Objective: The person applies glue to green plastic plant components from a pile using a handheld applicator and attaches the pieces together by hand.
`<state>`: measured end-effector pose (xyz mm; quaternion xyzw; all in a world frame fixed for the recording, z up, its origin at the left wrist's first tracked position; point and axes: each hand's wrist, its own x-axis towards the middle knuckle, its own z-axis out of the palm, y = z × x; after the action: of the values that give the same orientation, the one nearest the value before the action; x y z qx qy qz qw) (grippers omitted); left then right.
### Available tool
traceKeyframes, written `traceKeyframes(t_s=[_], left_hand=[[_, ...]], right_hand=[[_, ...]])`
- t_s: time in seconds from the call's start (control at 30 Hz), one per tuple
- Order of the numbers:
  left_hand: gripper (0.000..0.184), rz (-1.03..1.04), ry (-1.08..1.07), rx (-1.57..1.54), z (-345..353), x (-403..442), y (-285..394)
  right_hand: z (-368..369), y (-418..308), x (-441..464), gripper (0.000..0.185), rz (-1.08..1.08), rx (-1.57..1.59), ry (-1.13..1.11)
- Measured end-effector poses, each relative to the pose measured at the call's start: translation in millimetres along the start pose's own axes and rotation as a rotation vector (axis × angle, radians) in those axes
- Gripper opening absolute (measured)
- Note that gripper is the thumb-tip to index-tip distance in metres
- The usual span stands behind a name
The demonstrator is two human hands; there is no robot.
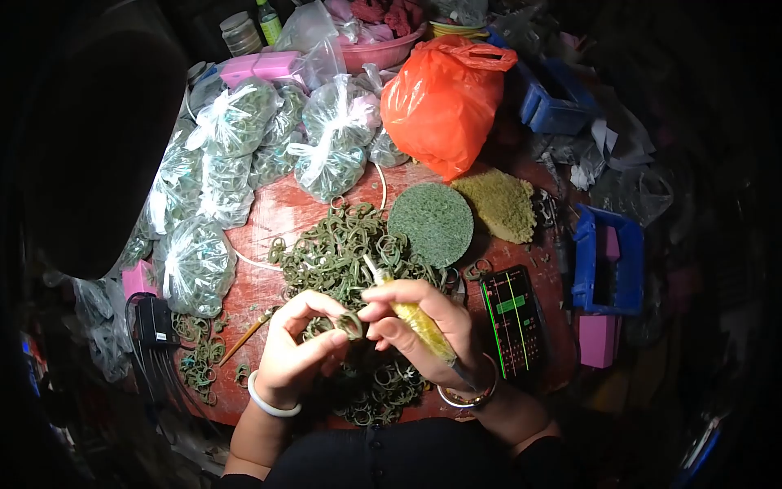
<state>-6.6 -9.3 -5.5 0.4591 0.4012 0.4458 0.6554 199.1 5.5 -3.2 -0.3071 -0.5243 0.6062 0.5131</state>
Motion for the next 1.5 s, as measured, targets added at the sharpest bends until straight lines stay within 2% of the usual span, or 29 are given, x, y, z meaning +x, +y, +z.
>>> traceKeyframes(t_s=[0.07,0.13,0.17,0.27,0.33,0.47,0.5,0.63,0.73,1.0,1.5], left_hand=[[0.024,-0.111,-0.041,-0.596,-5,1,-5],[0.025,-0.181,0.0,-0.858,-7,3,-9],[0.031,-0.185,-0.024,-0.907,-9,4,-10],[0.042,-0.216,-0.066,-1.013,-11,5,-10],[0.047,-0.241,-0.086,-1.07,-11,5,-9],[0.05,-0.261,-0.153,-1.16,-13,7,-13],[0.049,-0.25,-0.192,-1.182,-13,8,-14],[0.048,-0.23,-0.164,-1.123,-12,8,-12],[0.046,-0.24,-0.106,-0.977,-11,5,-7],[0.038,-0.155,-0.015,-0.593,-3,2,2],[0.032,-0.153,0.022,-0.38,1,0,9]], right_hand=[[-1,-3,-1,0.053,-0.113,-0.165,0.008],[-10,-6,-4,0.065,-0.121,-0.308,-0.038],[-6,-7,0,0.072,-0.222,-0.429,0.001],[-5,2,0,0.051,-0.368,-0.539,0.013],[-2,0,8,0.04,-0.468,-0.589,-0.067],[0,-6,11,0.038,-0.459,-0.651,-0.18],[1,-7,12,0.037,-0.453,-0.662,-0.151],[1,-4,9,0.036,-0.445,-0.644,-0.071],[1,-4,9,0.022,-0.448,-0.586,-0.104],[-1,-4,7,0.023,-0.412,-0.569,-0.069],[-2,-11,11,0.024,-0.309,-0.48,-0.082]])
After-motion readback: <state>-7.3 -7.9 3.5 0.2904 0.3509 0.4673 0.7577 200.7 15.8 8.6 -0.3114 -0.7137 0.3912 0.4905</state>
